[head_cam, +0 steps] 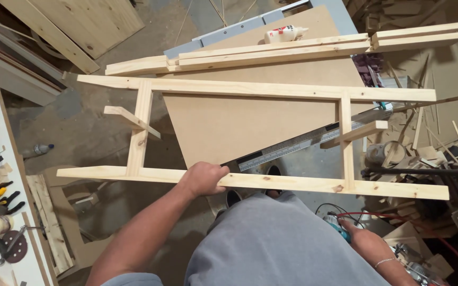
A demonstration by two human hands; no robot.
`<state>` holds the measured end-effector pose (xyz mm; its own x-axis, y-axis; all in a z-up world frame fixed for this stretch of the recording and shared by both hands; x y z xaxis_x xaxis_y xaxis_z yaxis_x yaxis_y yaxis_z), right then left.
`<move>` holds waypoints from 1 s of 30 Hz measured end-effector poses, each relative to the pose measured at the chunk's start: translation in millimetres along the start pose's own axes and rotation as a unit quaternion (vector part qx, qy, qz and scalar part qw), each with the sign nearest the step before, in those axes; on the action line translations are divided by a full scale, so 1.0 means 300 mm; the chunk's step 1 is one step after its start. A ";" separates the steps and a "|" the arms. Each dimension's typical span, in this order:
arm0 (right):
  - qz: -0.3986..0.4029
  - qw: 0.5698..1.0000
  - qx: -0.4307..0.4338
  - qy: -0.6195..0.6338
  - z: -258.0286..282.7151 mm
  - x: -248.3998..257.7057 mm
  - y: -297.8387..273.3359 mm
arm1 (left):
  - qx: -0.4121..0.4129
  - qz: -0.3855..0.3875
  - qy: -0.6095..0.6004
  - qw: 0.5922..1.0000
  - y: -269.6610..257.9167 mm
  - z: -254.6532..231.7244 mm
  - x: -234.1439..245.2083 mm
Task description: Assembling a wooden frame structure using a pneumatic nail gun and wood glue
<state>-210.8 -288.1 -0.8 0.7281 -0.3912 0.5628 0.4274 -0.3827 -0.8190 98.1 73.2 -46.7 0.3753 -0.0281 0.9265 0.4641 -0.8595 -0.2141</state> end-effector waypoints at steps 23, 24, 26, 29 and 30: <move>-0.447 0.820 -0.100 0.344 -0.318 0.596 -0.448 | 0.016 -0.016 -0.003 1.000 -0.020 0.040 0.007; -0.376 0.836 -0.170 0.362 -0.200 0.666 -0.523 | 0.020 -0.018 0.002 1.000 -0.022 0.046 0.001; -0.304 0.840 -0.240 0.379 -0.081 0.695 -0.597 | 0.022 -0.022 0.008 1.000 -0.027 0.051 -0.014; -0.246 0.937 -0.156 0.193 -0.032 0.641 -0.499 | 0.012 -0.058 0.005 0.998 -0.027 0.053 -0.013; -0.259 0.951 -0.056 0.159 0.032 0.634 -0.471 | 0.021 -0.059 -0.004 0.998 -0.032 0.053 -0.008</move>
<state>-127.7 -300.4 221.0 0.2285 -0.3525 0.9075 0.6123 -0.6727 -0.4155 105.5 89.6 -51.8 0.3224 0.0771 0.9435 0.5395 -0.8339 -0.1162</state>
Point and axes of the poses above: each hand's wrist, its own y-axis towards the middle knuckle, its own x-axis out of the back of the hand, z = x × y, the point moved 5 cm from there along y, towards the middle knuckle, and after that the axes turned 9 degrees about -z, right-handed, at the moved point
